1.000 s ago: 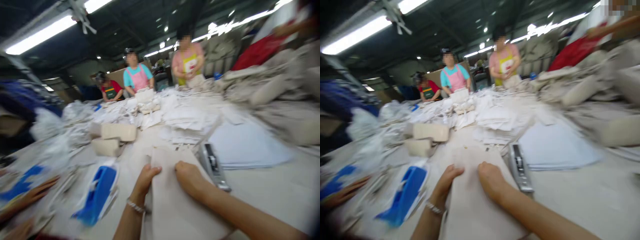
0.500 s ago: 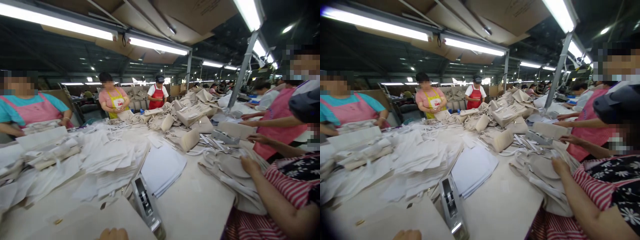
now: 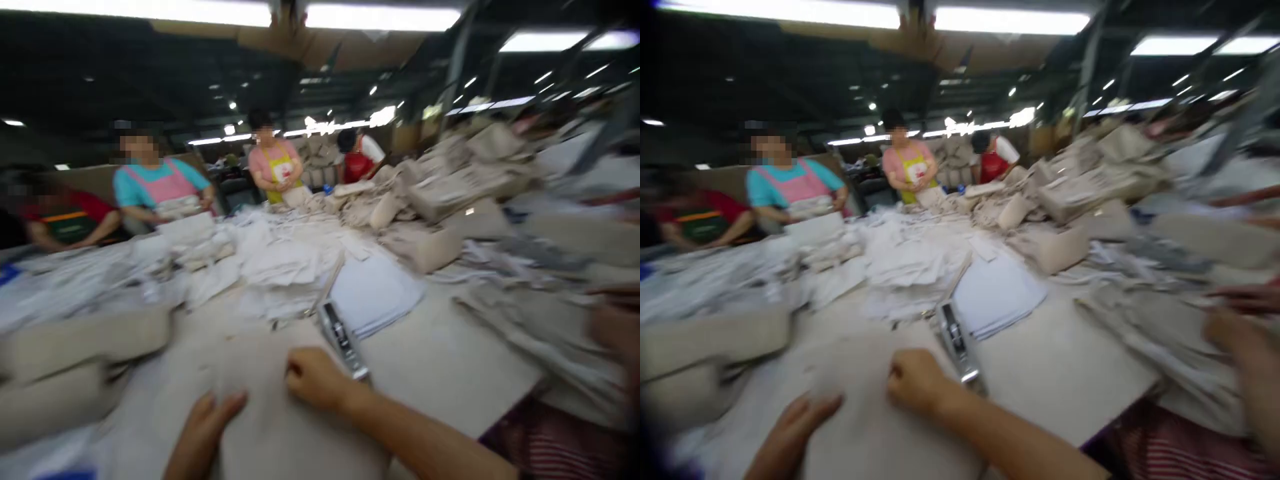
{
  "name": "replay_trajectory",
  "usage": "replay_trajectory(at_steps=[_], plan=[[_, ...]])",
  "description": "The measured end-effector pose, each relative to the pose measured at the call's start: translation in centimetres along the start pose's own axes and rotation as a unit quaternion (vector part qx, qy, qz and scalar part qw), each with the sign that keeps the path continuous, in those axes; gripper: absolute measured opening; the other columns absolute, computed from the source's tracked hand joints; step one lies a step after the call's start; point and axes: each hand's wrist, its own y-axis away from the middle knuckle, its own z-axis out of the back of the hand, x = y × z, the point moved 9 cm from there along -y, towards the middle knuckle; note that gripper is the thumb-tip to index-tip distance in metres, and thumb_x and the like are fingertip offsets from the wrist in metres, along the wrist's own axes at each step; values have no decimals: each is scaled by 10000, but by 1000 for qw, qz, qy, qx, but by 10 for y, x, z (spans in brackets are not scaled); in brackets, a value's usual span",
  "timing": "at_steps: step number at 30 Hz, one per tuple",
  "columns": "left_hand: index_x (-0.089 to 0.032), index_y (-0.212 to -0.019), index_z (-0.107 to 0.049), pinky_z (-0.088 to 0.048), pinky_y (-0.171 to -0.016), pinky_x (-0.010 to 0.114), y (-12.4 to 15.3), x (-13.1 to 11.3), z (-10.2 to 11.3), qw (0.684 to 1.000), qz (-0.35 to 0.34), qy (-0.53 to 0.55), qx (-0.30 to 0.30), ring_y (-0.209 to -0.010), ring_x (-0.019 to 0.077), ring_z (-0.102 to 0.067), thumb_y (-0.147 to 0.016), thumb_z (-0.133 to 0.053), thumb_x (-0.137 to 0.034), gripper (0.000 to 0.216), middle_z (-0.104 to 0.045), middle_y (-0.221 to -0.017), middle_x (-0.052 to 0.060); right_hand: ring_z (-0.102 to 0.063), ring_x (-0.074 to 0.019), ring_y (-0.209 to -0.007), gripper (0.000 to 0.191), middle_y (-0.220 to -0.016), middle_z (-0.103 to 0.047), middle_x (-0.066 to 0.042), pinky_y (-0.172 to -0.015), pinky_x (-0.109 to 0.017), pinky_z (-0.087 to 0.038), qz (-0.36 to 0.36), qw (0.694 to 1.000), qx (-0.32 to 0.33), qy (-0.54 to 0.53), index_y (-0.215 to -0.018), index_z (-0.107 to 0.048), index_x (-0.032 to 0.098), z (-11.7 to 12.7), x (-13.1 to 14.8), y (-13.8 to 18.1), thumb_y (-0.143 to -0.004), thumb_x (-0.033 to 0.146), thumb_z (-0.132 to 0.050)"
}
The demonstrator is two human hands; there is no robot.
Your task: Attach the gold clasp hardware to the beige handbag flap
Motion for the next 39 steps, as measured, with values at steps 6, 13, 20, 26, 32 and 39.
replay_trajectory(at_steps=[6,13,20,26,32,39], plan=[[-91,-886,-633,-467,-647,268,6,54,3,757,-165,616,145,-667,176,-595,-616,-648,-336,364,-663,-833,92,-497,-132,-590,141,-628,-566,-1,-553,-236,-332,1,985,94,-146,-648,-538,166,-87,19,-1,-743,233,-458],[-76,-853,-630,-444,-641,271,-5,55,-13,722,-157,656,154,-654,170,-588,-585,-702,-330,376,-658,-811,98,-447,-115,-533,132,-564,-506,31,-521,-235,-318,-22,987,87,-130,-650,-521,184,-74,7,1,-719,267,-444],[-70,-867,-618,-444,-644,278,-10,67,-17,725,-146,658,142,-700,191,-591,-585,-699,-327,390,-651,-834,110,-510,-132,-604,195,-674,-570,6,-563,-238,-371,-49,968,133,-208,-792,-551,184,-82,3,3,-786,348,-446],[-63,-880,-611,-448,-652,284,-6,61,-14,726,-150,656,143,-721,201,-592,-590,-696,-323,398,-649,-857,118,-518,-147,-702,179,-771,-586,-9,-638,-251,-373,0,982,103,-160,-793,-568,182,-80,25,1,-783,352,-514],[-67,-881,-611,-453,-653,289,-5,61,-14,727,-142,656,147,-749,219,-597,-580,-705,-328,409,-653,-870,120,-529,-155,-729,167,-747,-600,-5,-666,-256,-363,-11,981,114,-158,-709,-582,185,-86,26,-3,-789,289,-478],[-62,-883,-613,-459,-648,301,-11,67,-18,703,-118,687,141,-716,221,-608,-563,-712,-324,425,-663,-813,117,-525,-163,-689,183,-708,-588,-16,-625,-267,-357,-41,989,104,-97,-723,-562,181,-82,7,0,-794,291,-434]])
